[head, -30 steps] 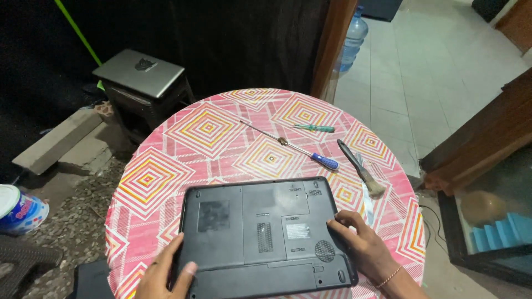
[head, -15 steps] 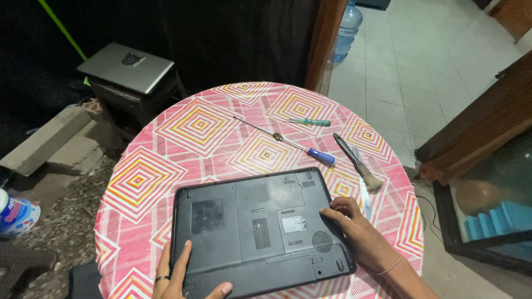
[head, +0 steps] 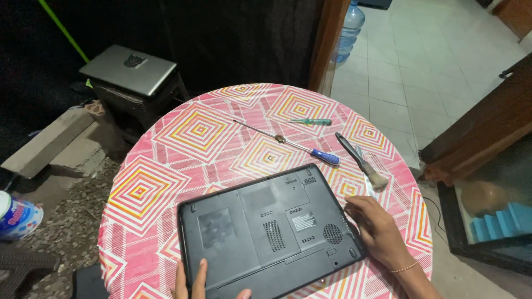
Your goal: Disassembling a laptop by removing screws from the back panel and extracting the battery.
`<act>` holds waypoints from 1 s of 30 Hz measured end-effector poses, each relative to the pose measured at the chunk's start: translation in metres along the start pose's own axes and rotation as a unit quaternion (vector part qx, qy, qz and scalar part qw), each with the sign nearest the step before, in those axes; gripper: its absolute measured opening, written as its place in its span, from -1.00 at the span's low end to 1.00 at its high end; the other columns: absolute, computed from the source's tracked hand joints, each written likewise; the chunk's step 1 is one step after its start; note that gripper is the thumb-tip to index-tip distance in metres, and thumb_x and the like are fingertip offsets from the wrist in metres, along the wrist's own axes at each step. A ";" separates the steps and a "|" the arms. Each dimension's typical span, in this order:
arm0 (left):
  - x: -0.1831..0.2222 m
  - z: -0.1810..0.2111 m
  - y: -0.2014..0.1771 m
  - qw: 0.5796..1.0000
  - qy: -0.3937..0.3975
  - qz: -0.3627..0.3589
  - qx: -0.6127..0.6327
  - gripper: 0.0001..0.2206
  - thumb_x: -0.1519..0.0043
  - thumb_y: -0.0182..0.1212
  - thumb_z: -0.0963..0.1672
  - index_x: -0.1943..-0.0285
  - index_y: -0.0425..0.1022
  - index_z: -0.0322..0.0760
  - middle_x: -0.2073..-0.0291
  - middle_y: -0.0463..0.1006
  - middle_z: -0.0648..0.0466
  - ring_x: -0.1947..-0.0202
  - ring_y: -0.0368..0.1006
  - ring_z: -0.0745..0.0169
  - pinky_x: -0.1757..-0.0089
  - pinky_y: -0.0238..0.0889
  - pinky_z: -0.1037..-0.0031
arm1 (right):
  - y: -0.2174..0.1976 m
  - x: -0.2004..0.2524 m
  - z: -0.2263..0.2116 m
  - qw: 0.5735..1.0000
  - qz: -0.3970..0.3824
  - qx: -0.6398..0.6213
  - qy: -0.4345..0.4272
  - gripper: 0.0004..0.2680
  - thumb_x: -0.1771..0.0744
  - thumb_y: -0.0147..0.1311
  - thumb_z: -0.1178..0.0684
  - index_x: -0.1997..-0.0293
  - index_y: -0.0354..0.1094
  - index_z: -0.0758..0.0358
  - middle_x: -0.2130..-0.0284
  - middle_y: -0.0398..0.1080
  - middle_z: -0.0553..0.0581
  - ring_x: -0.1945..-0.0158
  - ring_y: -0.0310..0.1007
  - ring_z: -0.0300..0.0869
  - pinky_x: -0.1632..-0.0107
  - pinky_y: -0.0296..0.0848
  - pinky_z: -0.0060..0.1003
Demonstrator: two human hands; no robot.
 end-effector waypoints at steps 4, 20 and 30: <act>0.012 -0.022 0.019 0.920 -0.090 -0.242 0.296 -0.33 -0.14 0.07 -0.04 -0.55 0.13 0.01 -0.62 -0.18 -0.08 -0.60 -0.35 -0.12 -0.41 -0.45 0.02 | -0.010 0.016 0.003 0.995 0.066 -0.007 0.079 -0.80 -0.34 0.11 0.05 -0.03 0.47 0.23 0.11 0.60 0.07 0.08 0.62 -0.19 -0.03 0.53 -0.33; -0.053 -0.019 0.017 0.922 0.019 -0.273 0.273 0.11 0.26 0.73 0.23 -0.51 0.20 0.05 -0.58 -0.03 -0.01 0.41 0.61 0.23 0.24 0.46 0.43 | 0.017 0.031 0.014 0.996 -0.003 -0.024 0.091 -0.57 -0.23 0.23 -0.07 -0.21 0.36 0.19 -0.09 0.47 0.12 -0.16 0.49 -0.13 -0.20 0.43 -0.28; -0.049 -0.014 -0.019 0.933 0.169 -0.237 0.213 -0.41 -0.15 0.40 0.16 -0.39 0.43 0.21 -0.46 0.23 0.03 -0.44 0.17 -0.09 -0.14 0.29 0.04 | 0.007 0.029 -0.080 0.971 0.042 0.033 -0.232 -0.67 -0.25 0.23 -0.17 0.01 0.47 0.22 -0.06 0.44 0.28 -0.09 0.53 0.02 -0.16 0.48 -0.11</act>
Point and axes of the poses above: each hand's wrist, its own x-axis away from the middle knuckle, its own y-axis out of the palm, z = x × y, the point moved 9 cm from there along -x, towards the middle knuckle
